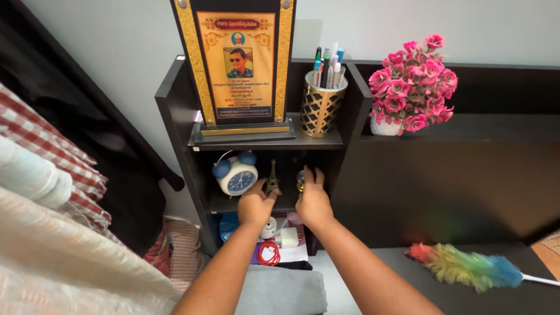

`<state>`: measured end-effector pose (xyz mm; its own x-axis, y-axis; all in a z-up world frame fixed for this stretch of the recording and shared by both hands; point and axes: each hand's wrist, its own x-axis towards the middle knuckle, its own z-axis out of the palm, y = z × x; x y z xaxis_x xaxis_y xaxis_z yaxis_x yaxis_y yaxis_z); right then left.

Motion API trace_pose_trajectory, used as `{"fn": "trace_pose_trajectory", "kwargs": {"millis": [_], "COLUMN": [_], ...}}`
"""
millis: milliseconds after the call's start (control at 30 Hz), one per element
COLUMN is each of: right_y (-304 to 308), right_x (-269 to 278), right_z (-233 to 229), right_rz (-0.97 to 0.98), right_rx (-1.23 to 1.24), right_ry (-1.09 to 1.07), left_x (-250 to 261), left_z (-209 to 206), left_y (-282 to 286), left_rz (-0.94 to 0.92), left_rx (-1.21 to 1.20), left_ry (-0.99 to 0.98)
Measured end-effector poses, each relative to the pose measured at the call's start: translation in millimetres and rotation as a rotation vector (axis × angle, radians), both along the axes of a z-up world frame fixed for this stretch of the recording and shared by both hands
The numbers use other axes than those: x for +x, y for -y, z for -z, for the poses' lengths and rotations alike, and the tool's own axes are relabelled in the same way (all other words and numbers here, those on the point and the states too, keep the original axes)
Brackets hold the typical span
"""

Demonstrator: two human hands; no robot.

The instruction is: The person uses a colorful duster to clean a dark wooden desk and shelves. The person moves potted artificial flowers and a small Eiffel Tower model to dust beneath them and then returns them to their places on the shelf.

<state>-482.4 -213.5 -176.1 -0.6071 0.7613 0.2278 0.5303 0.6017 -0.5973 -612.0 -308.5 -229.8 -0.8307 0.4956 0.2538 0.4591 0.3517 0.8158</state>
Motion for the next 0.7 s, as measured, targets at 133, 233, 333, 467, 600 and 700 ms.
{"fn": "trace_pose_trajectory", "kwargs": {"millis": [133, 233, 333, 467, 600, 700], "right_y": [-9, -8, -5, -2, -5, -4], "right_x": [-11, -13, -15, -15, -14, -12], "right_z": [10, 12, 10, 9, 13, 16], "right_rz": [0.034, 0.035, 0.058, 0.076, 0.048, 0.063], "right_rx": [0.047, 0.066, 0.045, 0.049, 0.085, 0.086], "right_ry": [0.037, 0.037, 0.03, -0.006, -0.06, -0.052], "left_x": [-2, -4, -5, -7, -9, -10], "left_z": [-4, -8, -13, -18, -17, -12], "left_y": [0, 0, 0, 0, -3, -4], "left_rz": [0.001, 0.01, 0.036, 0.081, 0.059, 0.059], "left_rx": [-0.044, -0.082, -0.145, -0.223, -0.245, -0.212], "left_ry": [0.025, 0.022, 0.022, 0.073, 0.055, 0.054]}}
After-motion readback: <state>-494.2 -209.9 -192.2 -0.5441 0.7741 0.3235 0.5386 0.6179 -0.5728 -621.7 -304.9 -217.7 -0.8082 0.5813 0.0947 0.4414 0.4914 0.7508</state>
